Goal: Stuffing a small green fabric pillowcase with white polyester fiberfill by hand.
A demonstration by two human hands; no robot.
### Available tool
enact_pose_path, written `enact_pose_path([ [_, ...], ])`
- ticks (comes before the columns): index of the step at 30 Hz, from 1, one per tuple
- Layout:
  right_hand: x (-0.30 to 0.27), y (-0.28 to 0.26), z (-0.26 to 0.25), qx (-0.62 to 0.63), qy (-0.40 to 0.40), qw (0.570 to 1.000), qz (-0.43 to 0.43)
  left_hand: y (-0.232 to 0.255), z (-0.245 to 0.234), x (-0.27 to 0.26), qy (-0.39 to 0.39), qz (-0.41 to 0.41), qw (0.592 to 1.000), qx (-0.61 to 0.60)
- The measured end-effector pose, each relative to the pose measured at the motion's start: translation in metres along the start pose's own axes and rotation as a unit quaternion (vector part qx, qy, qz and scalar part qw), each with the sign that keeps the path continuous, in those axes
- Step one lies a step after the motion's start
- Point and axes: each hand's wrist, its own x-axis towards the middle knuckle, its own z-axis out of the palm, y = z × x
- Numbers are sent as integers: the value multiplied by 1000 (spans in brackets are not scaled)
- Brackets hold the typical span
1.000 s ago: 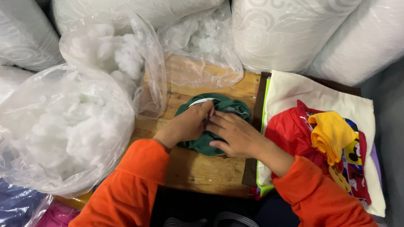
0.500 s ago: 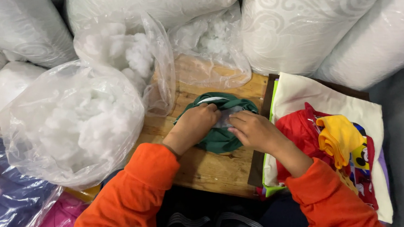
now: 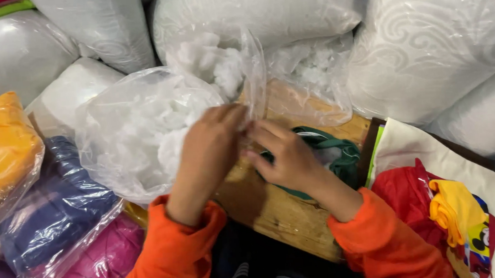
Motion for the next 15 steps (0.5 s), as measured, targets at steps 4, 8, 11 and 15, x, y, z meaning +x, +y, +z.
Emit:
enact_pose_path([
  [4,60,-30,43,100,-153,977,110,-64,-29,-63,-73,-135,988,25],
  [8,73,-25,107,48,-303,923,233,-95,-1,-92,-188,-293,935,-67],
  [11,57,6,159,31,-285,934,215,-99,21,-93,-211,-283,927,-124],
  [15,61,11,153,161,-180,953,184,-102,22,-84,-135,-246,950,-137],
])
